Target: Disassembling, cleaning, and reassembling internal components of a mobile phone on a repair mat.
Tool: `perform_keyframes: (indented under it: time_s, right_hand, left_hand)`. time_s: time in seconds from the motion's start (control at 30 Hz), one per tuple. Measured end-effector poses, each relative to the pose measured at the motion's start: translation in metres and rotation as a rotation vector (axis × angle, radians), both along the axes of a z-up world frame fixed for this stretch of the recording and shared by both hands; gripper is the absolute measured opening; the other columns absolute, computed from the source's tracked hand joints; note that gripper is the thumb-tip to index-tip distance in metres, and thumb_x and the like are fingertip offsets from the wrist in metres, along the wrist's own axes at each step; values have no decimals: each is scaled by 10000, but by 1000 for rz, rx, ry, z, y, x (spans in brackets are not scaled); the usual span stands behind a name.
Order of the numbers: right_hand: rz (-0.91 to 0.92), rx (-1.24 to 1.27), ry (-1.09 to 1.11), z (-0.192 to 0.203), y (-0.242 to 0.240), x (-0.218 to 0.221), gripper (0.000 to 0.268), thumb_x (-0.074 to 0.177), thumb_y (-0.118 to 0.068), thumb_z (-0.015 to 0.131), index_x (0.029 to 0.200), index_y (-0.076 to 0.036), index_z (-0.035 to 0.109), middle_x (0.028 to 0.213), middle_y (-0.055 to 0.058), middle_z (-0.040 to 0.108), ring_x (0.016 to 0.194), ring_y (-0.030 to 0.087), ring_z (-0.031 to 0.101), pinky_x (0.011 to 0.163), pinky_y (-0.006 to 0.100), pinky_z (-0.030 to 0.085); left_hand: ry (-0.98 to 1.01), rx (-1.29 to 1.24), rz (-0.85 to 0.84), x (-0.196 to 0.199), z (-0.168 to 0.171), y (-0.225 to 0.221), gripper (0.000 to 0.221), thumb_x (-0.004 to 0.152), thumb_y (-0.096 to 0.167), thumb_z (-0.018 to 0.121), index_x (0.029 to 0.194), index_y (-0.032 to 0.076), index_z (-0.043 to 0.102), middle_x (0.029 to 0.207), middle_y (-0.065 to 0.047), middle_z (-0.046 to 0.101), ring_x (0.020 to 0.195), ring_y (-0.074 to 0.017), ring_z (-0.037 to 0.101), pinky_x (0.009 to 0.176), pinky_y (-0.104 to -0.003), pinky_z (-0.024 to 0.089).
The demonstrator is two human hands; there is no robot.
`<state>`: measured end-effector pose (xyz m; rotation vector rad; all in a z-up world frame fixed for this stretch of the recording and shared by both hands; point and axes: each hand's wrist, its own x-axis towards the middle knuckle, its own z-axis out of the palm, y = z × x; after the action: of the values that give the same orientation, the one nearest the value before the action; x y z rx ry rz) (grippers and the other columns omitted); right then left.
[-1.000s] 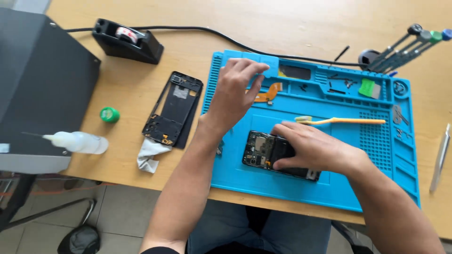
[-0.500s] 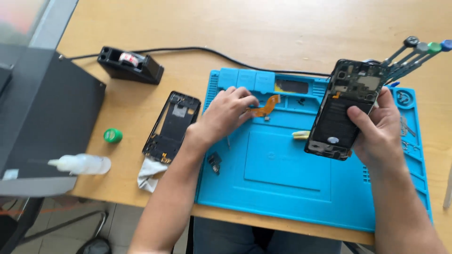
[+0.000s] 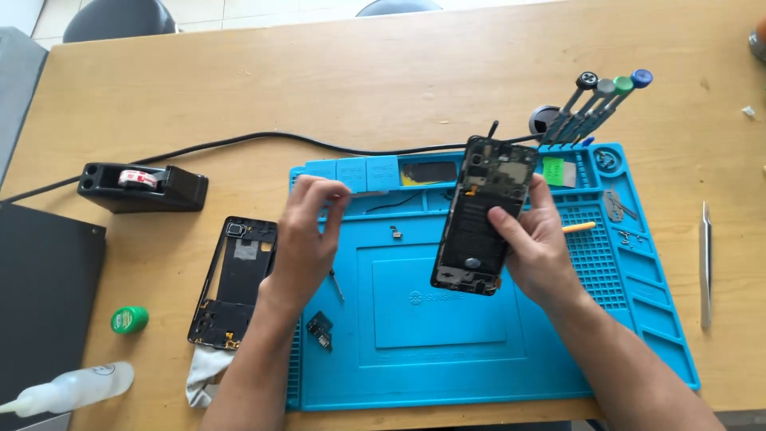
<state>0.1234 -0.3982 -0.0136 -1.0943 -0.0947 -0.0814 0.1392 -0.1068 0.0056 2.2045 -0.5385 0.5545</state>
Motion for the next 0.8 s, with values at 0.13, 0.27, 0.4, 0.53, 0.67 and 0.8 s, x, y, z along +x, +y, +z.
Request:
perform_keyframes:
  time_s: [0.13, 0.27, 0.4, 0.53, 0.67, 0.8]
  right_hand:
    - [74, -26, -37, 0, 5, -3, 454, 971, 29, 582, 1379, -81, 417, 1040, 214, 722, 920, 326, 769, 765, 564, 675]
    - [97, -102, -114, 5, 4, -4, 472, 960, 59, 582, 1380, -81, 420, 1032, 225, 737, 923, 326, 773, 804, 580, 671]
    - [126, -110, -128, 4, -1, -8, 452, 978, 51, 573, 1378, -91, 418, 1030, 215, 743, 931, 316, 775, 821, 548, 675]
    - [203, -142, -26, 16, 3, -20, 444, 1008, -97, 604, 1400, -103, 395, 1190, 183, 667, 1056, 281, 693, 881, 385, 625]
    - [258, -110, -101, 16, 6, -31, 444, 1053, -90, 567, 1449, -107, 367, 1165, 159, 666, 1015, 248, 688, 846, 344, 614]
    - [272, -154, -118, 18, 5, -47, 516, 1045, -58, 554, 1496, -133, 314, 1158, 191, 634, 1033, 264, 665, 836, 344, 594]
  left_hand:
    - [3, -272, 41, -16, 22, -6, 241, 1010, -4, 649, 1231, 91, 652, 931, -54, 624, 787, -180, 612, 699, -323, 556]
    - [104, -524, -107, -38, 60, -23, 247, 853, 15, 820, 1078, 56, 727, 867, -58, 754, 715, -157, 674, 639, -279, 589]
    - [75, -343, -339, -44, 78, -54, 288, 940, -72, 652, 1170, 86, 721, 939, -93, 721, 814, -258, 703, 715, -342, 591]
    - [79, -122, -435, -41, 57, -76, 223, 1074, 61, 555, 1288, 82, 615, 1079, -108, 625, 853, -241, 617, 740, -342, 616]
    - [-166, -145, -166, -46, 38, -91, 90, 1000, 91, 740, 1081, 100, 703, 1184, -112, 590, 1110, -281, 559, 836, -387, 480]
    - [-103, -257, -143, -54, 20, -93, 143, 973, 72, 781, 1084, 144, 725, 1282, -117, 454, 1208, -278, 540, 953, -406, 501]
